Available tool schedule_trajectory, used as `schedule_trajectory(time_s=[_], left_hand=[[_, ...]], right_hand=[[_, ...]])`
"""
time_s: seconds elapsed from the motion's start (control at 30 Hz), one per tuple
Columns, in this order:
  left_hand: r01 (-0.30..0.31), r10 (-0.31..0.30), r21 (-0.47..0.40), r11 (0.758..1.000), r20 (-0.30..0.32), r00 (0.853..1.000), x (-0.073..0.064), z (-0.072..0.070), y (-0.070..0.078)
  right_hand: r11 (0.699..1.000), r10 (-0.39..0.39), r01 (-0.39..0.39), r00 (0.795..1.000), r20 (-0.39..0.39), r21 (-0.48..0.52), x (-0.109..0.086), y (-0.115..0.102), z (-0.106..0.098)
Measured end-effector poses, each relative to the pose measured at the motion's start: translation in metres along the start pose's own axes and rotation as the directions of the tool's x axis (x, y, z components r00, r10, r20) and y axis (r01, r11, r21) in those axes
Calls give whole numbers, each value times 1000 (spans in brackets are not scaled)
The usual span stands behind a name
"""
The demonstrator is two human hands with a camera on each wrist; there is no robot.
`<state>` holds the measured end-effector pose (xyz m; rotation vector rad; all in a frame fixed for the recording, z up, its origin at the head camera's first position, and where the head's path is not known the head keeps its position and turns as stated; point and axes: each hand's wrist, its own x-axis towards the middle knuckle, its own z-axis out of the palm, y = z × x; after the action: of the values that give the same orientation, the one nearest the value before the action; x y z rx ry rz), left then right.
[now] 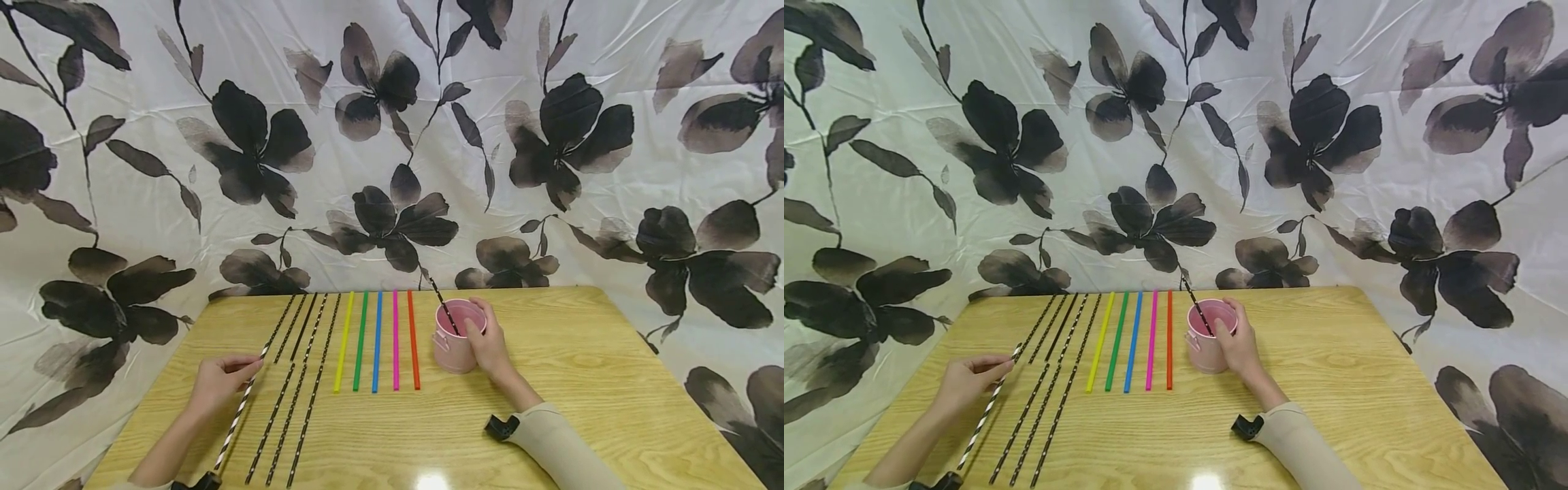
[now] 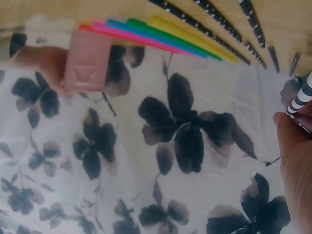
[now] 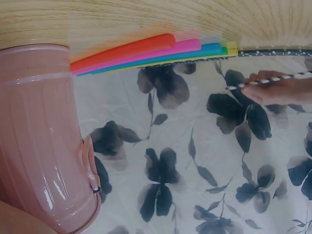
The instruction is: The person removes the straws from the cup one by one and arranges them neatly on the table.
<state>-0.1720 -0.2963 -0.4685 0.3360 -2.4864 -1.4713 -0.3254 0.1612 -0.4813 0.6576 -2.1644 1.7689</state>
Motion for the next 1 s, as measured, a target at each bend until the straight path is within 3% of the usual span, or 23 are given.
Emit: schedule_trajectory(time_s=[0.23,0.5,0.73,1.0], left_hand=[[54,-55,72,996,19,998,-6,4,-12],[76,-78,58,995,37,996,-6,11,-25],[35,-40,135,990,31,999,-7,11,-24],[-19,15,266,964,15,1000,-7,11,-23]], right_hand=[[1000,-4,4,1000,6,21,-3,-20,0],[1000,9,-9,1000,-6,12,-5,-34,0],[1000,9,-9,1000,-7,22,-5,-32,0],[1000,12,-12,1000,-3,26,-4,-26,1]])
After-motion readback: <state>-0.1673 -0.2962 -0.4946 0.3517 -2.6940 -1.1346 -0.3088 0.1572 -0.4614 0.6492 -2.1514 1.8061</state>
